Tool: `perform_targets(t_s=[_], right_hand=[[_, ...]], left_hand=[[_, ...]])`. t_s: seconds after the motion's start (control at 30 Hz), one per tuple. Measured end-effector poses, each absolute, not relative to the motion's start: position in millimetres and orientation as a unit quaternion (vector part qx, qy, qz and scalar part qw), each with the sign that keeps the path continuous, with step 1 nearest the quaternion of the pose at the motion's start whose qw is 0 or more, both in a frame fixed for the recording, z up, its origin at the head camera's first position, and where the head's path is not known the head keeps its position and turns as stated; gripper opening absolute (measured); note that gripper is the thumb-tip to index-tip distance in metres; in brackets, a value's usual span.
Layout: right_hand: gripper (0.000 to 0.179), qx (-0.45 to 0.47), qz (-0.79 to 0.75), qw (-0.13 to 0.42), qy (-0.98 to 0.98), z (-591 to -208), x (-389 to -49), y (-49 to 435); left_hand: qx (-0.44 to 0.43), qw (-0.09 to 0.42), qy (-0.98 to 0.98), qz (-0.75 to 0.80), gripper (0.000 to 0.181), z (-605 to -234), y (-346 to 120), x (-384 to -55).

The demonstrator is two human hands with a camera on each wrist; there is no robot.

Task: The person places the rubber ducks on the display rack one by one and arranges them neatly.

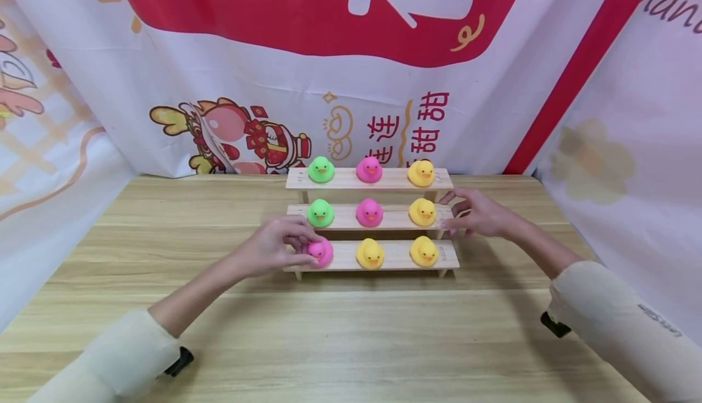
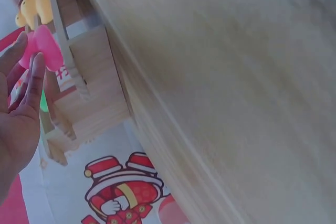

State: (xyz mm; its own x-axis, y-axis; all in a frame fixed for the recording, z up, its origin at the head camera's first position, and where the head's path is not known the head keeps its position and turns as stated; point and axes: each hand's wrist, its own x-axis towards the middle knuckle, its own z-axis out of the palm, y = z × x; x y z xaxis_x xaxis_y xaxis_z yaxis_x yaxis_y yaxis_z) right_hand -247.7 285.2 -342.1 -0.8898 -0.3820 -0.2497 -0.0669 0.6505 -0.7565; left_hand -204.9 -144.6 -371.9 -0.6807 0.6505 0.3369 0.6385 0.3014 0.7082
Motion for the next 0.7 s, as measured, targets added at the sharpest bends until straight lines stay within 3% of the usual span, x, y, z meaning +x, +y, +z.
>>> perform_targets(t_s=[0.7], right_hand=[[0.054, -0.135, -0.397, 0.194, 0.887, -343.1, -246.9, 286.5]], left_hand=[[0.394, 0.003, 0.831, 0.393, 0.028, -372.7, -138.3, -202.6]])
